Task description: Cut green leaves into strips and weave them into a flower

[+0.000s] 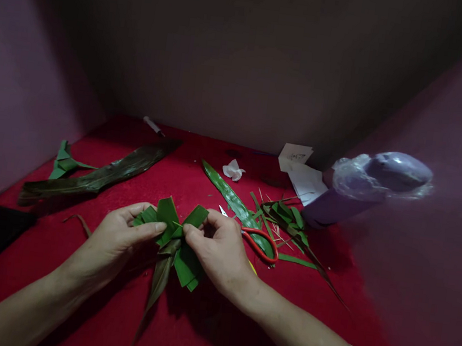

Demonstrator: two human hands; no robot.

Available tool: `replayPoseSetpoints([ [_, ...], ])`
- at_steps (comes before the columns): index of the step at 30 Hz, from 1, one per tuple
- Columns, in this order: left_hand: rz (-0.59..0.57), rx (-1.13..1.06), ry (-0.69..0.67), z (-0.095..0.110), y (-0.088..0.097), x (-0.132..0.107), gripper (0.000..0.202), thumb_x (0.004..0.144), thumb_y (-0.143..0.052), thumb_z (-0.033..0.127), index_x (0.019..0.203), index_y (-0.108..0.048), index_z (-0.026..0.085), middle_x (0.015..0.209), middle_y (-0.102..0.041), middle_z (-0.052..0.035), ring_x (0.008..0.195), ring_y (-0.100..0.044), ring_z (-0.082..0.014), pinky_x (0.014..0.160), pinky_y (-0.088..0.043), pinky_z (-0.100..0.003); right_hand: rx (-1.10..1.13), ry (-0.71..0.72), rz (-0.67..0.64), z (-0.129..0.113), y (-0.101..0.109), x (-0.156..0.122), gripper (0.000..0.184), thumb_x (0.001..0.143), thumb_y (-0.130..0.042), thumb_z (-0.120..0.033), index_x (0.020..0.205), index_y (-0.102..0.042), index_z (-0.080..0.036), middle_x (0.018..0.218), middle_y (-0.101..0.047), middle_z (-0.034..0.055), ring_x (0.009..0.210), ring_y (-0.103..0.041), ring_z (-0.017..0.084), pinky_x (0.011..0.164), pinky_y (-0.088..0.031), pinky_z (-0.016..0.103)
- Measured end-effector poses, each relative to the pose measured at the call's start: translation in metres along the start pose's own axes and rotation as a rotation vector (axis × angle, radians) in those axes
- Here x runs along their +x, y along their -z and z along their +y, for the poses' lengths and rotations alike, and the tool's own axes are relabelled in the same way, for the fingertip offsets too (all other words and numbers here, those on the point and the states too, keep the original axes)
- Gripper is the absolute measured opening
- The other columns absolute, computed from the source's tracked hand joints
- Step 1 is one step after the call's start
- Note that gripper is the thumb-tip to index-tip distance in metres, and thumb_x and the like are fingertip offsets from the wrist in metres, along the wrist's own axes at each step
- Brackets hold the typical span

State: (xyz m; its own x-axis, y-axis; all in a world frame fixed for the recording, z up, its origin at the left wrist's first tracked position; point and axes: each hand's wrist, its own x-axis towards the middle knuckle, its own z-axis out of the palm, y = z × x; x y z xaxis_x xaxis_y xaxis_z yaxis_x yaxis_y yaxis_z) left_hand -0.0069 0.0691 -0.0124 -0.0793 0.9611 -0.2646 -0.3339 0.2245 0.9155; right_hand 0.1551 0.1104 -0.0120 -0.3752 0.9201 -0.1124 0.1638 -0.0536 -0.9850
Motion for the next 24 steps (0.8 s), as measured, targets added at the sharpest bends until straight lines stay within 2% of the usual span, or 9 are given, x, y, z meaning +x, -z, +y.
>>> replayPoseSetpoints([
  [6,-0.004,0.167,-0.060,0.0002,0.0031,0.0012,0.012,0.070,-0.069,0.023,0.076,-0.064,0.014,0.073,-0.067,-0.0027,0.069,-0.060,-0.0160,0.068,-0.047,-0.028,0.023,-0.005,-0.030,-0.0026,0.0006,-0.0008,0.012,0.077,-0.059,-0.026,0.071,-0.058,-0.016,0.066,-0.055,-0.0003,0.058,-0.047,0.010,0.052,-0.039,0.022],
  [12,-0.029,0.169,-0.066,0.0006,0.0035,0.0012,0.011,0.071,-0.068,0.023,0.079,-0.065,0.015,0.071,-0.065,-0.0011,0.071,-0.059,-0.0163,0.069,-0.046,-0.028,0.009,0.024,-0.015,-0.0030,0.0015,-0.0009,0.012,0.077,-0.059,-0.025,0.068,-0.057,-0.017,0.063,-0.052,-0.0014,0.057,-0.045,0.010,0.051,-0.039,0.022],
  [17,0.001,0.181,-0.071,0.0005,0.0029,0.0019,0.011,0.071,-0.068,0.024,0.079,-0.066,0.016,0.070,-0.065,-0.0013,0.072,-0.060,-0.0174,0.068,-0.047,-0.028,-0.010,0.011,-0.009,-0.0035,0.0004,-0.0014,0.011,0.075,-0.059,-0.025,0.069,-0.059,-0.016,0.063,-0.054,-0.0007,0.058,-0.048,0.011,0.052,-0.040,0.022],
  [21,0.016,0.233,-0.091,0.0013,0.0022,0.0007,0.011,0.070,-0.068,0.024,0.077,-0.066,0.015,0.074,-0.067,-0.0026,0.068,-0.059,-0.0152,0.065,-0.046,-0.025,-0.023,0.007,0.011,-0.0036,0.0000,-0.0007,0.011,0.075,-0.059,-0.025,0.068,-0.058,-0.016,0.062,-0.053,-0.0011,0.056,-0.046,0.010,0.050,-0.038,0.021],
  [24,0.028,0.258,-0.099,0.0027,0.0010,-0.0013,0.009,0.070,-0.069,0.024,0.073,-0.065,0.016,0.070,-0.065,-0.0007,0.064,-0.056,-0.0129,0.062,-0.045,-0.023,-0.027,0.016,0.016,-0.0015,0.0004,-0.0001,0.010,0.075,-0.058,-0.023,0.068,-0.058,-0.016,0.062,-0.052,-0.0016,0.055,-0.044,0.009,0.049,-0.037,0.021],
])
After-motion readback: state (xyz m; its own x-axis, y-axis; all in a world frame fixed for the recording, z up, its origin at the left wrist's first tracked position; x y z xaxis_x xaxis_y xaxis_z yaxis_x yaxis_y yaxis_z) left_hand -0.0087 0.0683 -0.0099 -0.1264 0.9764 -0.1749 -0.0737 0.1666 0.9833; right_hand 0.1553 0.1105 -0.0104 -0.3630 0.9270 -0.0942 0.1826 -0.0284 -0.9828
